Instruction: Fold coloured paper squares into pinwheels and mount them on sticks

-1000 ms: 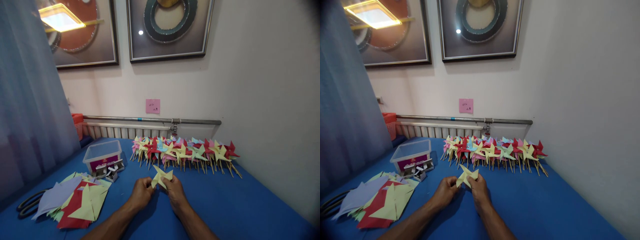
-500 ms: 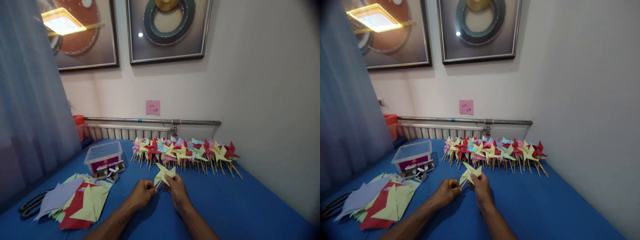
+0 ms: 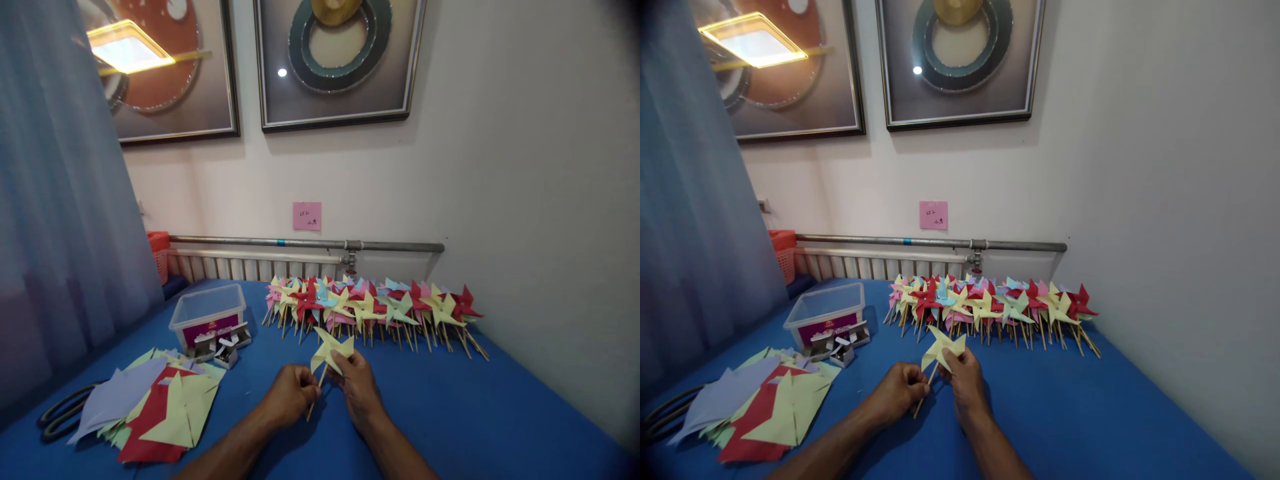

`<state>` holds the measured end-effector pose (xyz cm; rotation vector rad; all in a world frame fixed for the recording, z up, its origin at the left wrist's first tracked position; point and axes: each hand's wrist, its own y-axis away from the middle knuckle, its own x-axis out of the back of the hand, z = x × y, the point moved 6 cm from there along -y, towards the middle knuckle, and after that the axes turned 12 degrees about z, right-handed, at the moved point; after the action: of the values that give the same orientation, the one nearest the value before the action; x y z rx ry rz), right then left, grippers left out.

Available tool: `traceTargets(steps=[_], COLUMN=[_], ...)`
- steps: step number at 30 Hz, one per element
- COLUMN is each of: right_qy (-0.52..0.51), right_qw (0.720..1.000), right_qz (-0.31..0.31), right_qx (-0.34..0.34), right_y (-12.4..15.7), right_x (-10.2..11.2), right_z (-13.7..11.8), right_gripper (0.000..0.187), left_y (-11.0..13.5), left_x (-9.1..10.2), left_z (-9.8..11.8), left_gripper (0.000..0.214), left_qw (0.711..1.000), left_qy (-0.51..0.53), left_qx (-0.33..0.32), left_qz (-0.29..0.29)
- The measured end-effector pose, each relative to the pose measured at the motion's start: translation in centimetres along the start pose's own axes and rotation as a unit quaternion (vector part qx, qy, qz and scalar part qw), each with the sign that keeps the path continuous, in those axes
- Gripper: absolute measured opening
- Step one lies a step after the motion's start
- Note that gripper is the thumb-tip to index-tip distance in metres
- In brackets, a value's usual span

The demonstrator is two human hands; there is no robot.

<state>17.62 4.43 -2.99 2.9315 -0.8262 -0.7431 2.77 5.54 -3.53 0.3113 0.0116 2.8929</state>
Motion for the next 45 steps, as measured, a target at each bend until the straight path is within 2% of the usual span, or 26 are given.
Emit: traceTargets(steps=[4,8,10,13,15,17,19,26,35,45], right_qy=[0.004,0.034,0.073,0.167,0.235,0.289,0.323,0.308,0.321,0.321], right_qw=[1.000,0.999,0.997,0.981,0.955,0.931,0.918,0.927,0.921,0.918], right_qz=[-0.011,0.028,0.028,-0.066,-0.132,-0.157,-0.153,-0.146,-0.150,-0.156], right_qx=[0.005,0.013,0.027,0.075,0.125,0.160,0.173,0.155,0.165,0.175], right_y=[0.0,-0.6,-0.4,0.9,2.3,3.4,3.9,3.3,3.6,3.3], right_x=[0.0,0.5,0.3,-1.3,-2.4,-2.9,-3.0,-2.5,-2.7,-2.7], right_z=[-0.3,-0.1,0.2,0.8,1.0,1.1,1.2,1.5,0.9,1.3], right_gripper=[0.038,0.044,0.044,0.033,0.023,0.017,0.016,0.025,0.020,0.021], left_y=[-0.3,-1.2,-1.5,-1.6,-1.5,-1.4,-1.3,-1.2,-1.1,-1.1], left_x=[0.4,1.9,2.6,3.1,3.0,2.7,2.3,2.1,2.1,2.1], left_z=[0.2,0.5,0.5,0.6,0.6,0.6,0.6,0.6,0.6,0.4], left_gripper=[0.019,0.022,0.024,0.029,0.033,0.034,0.034,0.037,0.033,0.030], left_qw=[1.000,0.995,0.992,0.985,0.981,0.978,0.976,0.973,0.977,0.977], left_qy=[0.016,0.060,0.083,0.130,0.161,0.185,0.200,0.217,0.198,0.197], left_qx=[0.007,0.034,0.051,0.057,0.054,0.052,0.050,0.053,0.054,0.060], left_qz=[0.017,0.066,0.084,0.094,0.089,0.078,0.071,0.065,0.060,0.057])
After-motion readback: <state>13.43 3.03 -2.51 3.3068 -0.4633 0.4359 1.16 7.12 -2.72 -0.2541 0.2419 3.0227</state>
